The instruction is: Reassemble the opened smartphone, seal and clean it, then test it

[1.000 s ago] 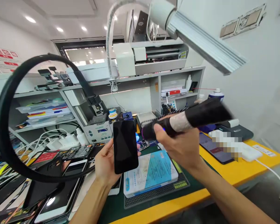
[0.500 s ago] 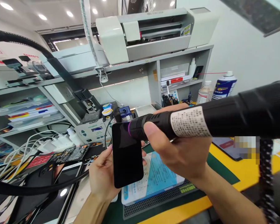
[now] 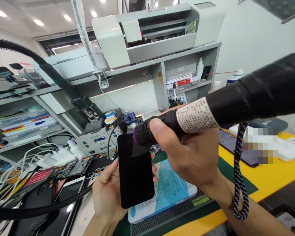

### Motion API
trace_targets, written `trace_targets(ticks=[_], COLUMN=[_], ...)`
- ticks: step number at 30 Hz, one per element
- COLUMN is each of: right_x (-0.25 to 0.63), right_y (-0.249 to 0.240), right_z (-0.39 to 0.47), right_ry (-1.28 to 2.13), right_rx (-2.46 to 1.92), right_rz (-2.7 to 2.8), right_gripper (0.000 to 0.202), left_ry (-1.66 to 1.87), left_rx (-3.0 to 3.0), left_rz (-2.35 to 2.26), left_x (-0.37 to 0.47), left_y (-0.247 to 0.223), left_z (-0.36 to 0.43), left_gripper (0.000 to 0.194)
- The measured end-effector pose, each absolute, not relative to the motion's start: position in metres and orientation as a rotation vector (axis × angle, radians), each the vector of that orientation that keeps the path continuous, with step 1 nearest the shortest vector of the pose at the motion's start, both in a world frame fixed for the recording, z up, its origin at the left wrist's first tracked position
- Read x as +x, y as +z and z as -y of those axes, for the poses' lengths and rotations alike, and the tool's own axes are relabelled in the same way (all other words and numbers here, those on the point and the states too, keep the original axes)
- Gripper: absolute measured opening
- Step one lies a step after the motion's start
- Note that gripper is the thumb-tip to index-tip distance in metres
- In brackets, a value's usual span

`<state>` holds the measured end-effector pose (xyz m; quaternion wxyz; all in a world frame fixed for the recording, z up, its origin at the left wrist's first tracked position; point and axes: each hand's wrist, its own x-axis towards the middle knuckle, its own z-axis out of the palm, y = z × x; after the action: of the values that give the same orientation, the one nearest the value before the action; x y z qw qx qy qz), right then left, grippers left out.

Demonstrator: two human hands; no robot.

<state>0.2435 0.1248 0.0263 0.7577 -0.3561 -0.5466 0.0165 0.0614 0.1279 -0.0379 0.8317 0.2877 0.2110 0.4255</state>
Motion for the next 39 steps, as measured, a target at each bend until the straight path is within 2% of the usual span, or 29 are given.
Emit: trace_targets(ticks=[7, 11, 15, 21, 31, 39], right_x=[0.239, 0.239, 0.245, 0.257, 0.238, 0.239], right_y=[0.029, 0.036, 0.041, 0.045, 0.048, 0.044], right_z=[-0.126, -0.125, -0.131, -0.144, -0.129, -0.123], right_ry=[0.162, 0.135, 0.248, 0.431, 0.047, -0.026], right_rx=[-0.773, -0.901, -0.997, -1.009, -1.111, -1.056], right_rz=[1.172, 1.234, 1.290, 1.297, 1.289, 1.297], right_gripper=[0.003, 0.014, 0.027, 0.029, 0.022, 0.022], left_ry=[0.881, 0.917, 0.928, 0.895, 0.843, 0.807], left_rx=[0.559, 0.553, 0.592, 0.580, 0.510, 0.503], left_rz=[-0.449, -0.474, -0.531, -0.552, -0.588, -0.532], left_x=[0.064, 0.070, 0.073, 0.071, 0.073, 0.072], left_y=[-0.034, -0.031, -0.033, -0.034, -0.031, -0.032], left_z=[-0.127, -0.126, -0.125, -0.124, -0.121, -0.120], left_gripper=[0.065, 0.061, 0.060, 0.065, 0.065, 0.067])
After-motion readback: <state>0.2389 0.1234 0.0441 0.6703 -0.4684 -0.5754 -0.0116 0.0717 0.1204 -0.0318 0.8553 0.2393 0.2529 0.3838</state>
